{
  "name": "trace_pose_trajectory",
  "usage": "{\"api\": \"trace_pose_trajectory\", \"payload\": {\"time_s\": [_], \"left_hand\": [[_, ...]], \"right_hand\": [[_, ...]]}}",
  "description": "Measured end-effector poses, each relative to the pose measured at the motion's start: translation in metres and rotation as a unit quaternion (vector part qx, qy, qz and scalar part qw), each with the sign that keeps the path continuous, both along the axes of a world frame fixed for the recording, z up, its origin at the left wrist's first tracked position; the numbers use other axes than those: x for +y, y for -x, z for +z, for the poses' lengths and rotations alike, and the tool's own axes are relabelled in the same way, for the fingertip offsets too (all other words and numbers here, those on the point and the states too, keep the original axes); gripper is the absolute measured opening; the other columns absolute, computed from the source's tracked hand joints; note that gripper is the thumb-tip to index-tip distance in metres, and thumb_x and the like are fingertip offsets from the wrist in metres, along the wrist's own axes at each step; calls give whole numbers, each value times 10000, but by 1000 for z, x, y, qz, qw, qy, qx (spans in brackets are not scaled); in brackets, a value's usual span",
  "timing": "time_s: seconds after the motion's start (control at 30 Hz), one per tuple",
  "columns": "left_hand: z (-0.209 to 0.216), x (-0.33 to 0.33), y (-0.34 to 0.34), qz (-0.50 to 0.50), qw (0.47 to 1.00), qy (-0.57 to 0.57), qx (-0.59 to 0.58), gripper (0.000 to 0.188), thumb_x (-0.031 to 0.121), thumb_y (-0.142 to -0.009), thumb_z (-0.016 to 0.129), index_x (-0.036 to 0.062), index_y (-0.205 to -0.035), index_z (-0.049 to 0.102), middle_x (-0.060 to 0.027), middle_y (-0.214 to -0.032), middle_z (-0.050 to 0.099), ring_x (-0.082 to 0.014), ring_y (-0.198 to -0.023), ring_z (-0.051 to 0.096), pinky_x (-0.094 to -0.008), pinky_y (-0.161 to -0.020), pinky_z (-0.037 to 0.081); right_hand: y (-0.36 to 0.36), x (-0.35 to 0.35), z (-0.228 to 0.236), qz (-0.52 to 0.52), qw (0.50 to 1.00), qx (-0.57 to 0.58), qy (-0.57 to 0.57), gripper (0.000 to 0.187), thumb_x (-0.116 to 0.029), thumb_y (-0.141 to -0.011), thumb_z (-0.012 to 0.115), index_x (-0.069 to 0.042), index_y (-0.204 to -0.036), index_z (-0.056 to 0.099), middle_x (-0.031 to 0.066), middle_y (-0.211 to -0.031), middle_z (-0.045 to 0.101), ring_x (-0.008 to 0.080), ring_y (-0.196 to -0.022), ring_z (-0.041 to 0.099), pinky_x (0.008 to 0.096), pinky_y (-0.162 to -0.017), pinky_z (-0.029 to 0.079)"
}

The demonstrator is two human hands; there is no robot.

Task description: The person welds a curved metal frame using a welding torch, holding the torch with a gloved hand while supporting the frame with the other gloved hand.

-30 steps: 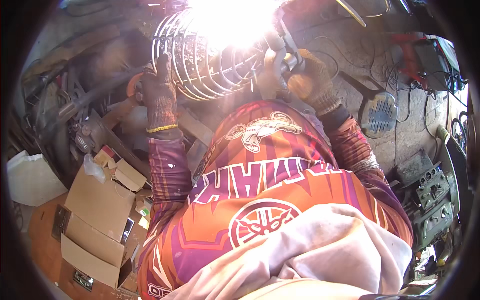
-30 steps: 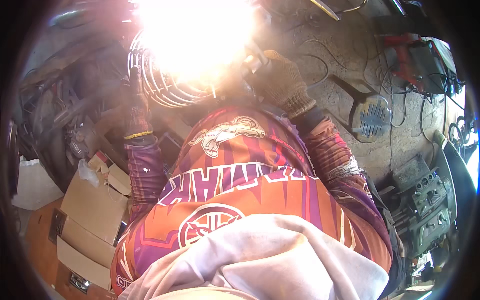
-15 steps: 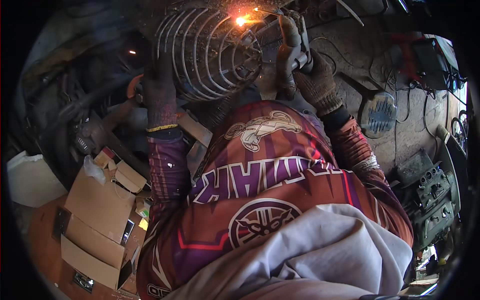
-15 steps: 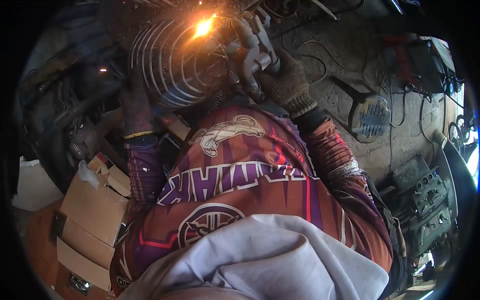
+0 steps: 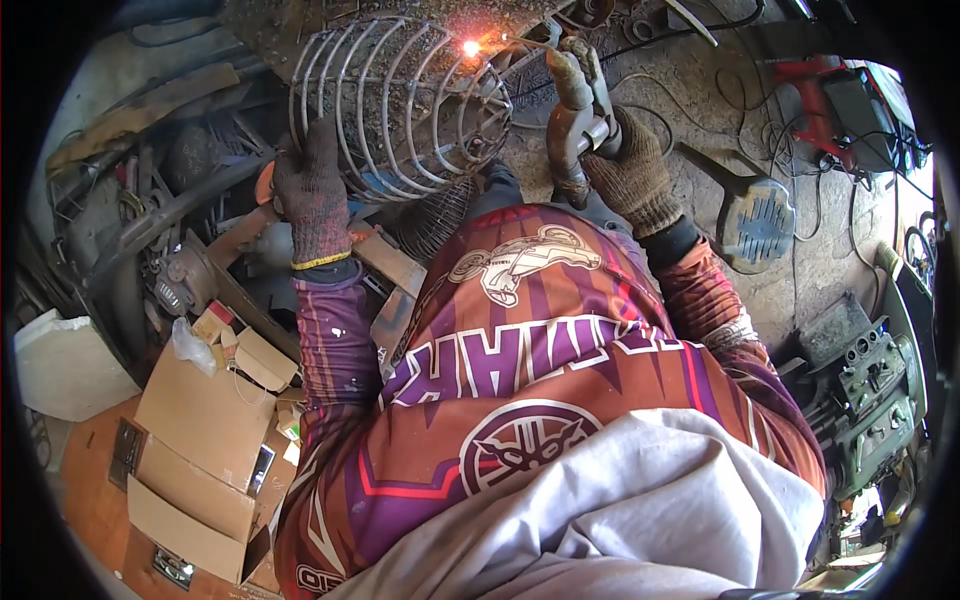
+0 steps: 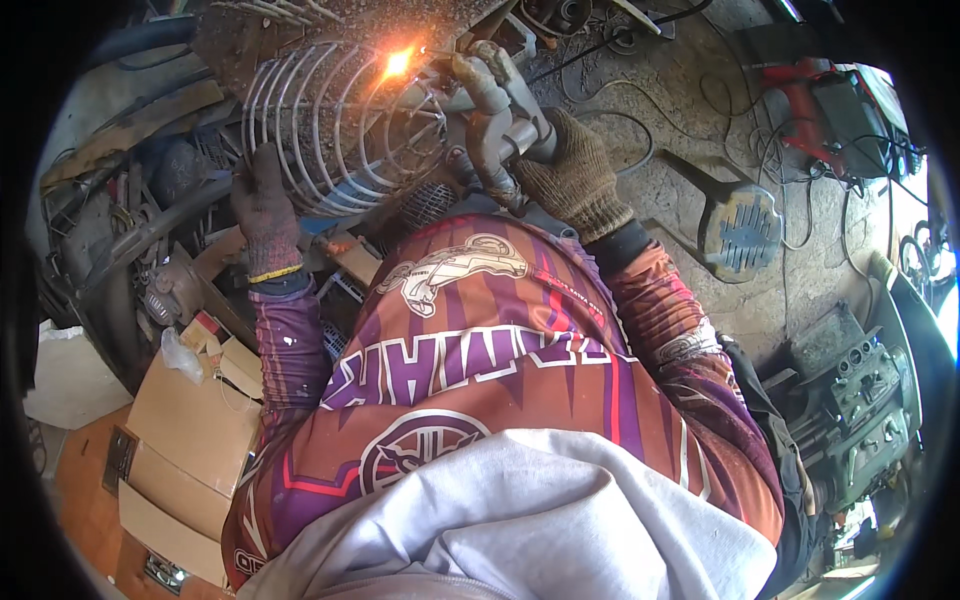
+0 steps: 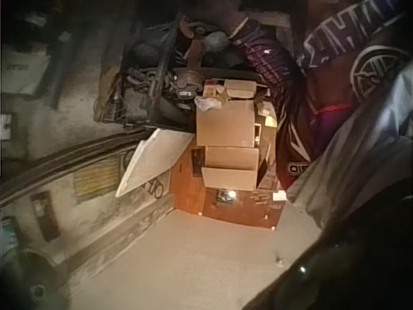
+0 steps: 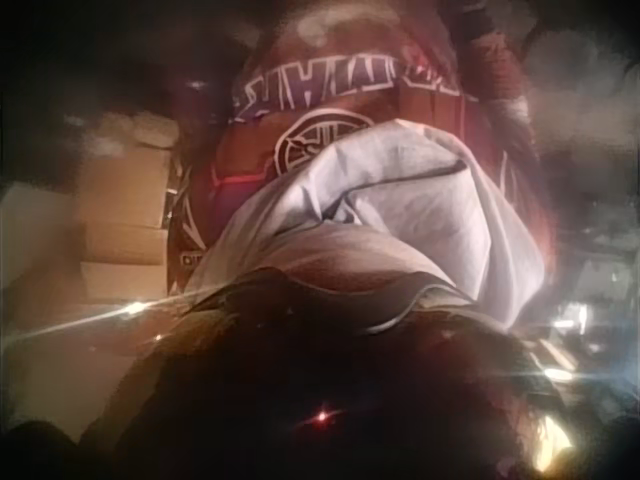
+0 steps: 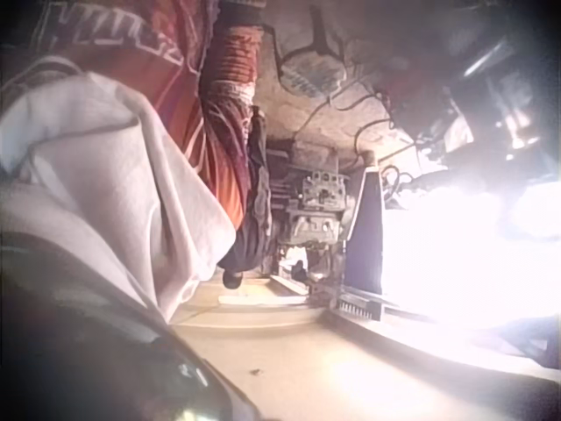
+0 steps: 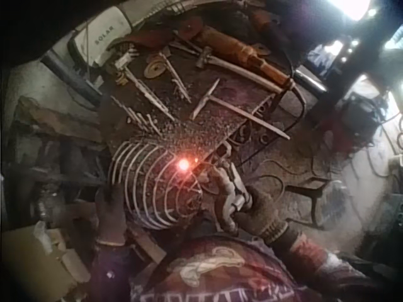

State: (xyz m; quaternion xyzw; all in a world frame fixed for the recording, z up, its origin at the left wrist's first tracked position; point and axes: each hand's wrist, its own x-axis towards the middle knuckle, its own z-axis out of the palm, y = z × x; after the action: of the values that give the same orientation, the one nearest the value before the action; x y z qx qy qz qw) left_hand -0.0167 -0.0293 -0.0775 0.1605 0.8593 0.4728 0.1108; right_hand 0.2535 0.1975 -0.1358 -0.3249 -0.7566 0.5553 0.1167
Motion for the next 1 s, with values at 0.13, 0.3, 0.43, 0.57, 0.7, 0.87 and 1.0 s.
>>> {"api": "trace_pose_trajectory", "payload": {"time_s": [0.13,0.3,0.43,0.57,0.7,0.87,1.0], "left_hand": [[0,4,0,14,1000,-16,-15,270,172,-872,659,-12,-1060,599,-120,-1001,649,-165,-923,598,-333,-790,499],[-27,-18,29,5,983,-173,-58,237,182,-960,485,1,-1067,594,-171,-1063,631,-281,-989,617,-460,-905,520],[-27,-21,34,1,991,-129,-40,304,222,-988,403,3,-1083,591,-183,-1082,629,-326,-1005,618,-484,-921,514],[-26,-20,25,12,993,-114,-22,346,300,-966,471,0,-1087,595,-163,-1043,644,-287,-974,619,-400,-890,498],[8,8,1,-4,999,52,-13,453,404,-901,574,-5,-1091,606,-134,-1005,652,-227,-925,602,-333,-816,452],[14,11,1,12,995,94,-43,516,465,-863,601,7,-1103,610,-142,-992,653,-234,-908,607,-343,-807,439],[16,10,3,-2,990,144,-11,563,510,-851,590,16,-1119,606,-165,-997,652,-282,-918,615,-364,-816,441]], "right_hand": [[2,0,4,9,1000,-6,-5,522,-323,-688,777,-55,-1090,580,165,-939,659,308,-896,651,375,-750,506],[6,1,10,12,1000,-11,-5,528,-343,-687,781,-52,-1083,588,160,-937,661,306,-882,654,374,-744,508],[8,0,9,6,1000,-10,-15,538,-358,-689,776,-50,-1090,592,163,-940,662,307,-875,656,373,-744,510],[10,0,10,14,1000,-3,-8,551,-370,-693,770,-49,-1102,589,170,-944,662,313,-886,655,381,-748,511],[12,1,9,13,1000,2,-27,551,-383,-696,765,-50,-1098,589,177,-935,661,329,-888,651,392,-750,510],[20,2,19,35,996,-70,-39,546,-249,-686,771,-49,-1151,567,163,-990,656,309,-932,641,378,-798,501],[24,4,26,40,994,-90,-44,558,-281,-687,765,-45,-1151,563,183,-983,651,343,-937,633,393,-788,503]]}}
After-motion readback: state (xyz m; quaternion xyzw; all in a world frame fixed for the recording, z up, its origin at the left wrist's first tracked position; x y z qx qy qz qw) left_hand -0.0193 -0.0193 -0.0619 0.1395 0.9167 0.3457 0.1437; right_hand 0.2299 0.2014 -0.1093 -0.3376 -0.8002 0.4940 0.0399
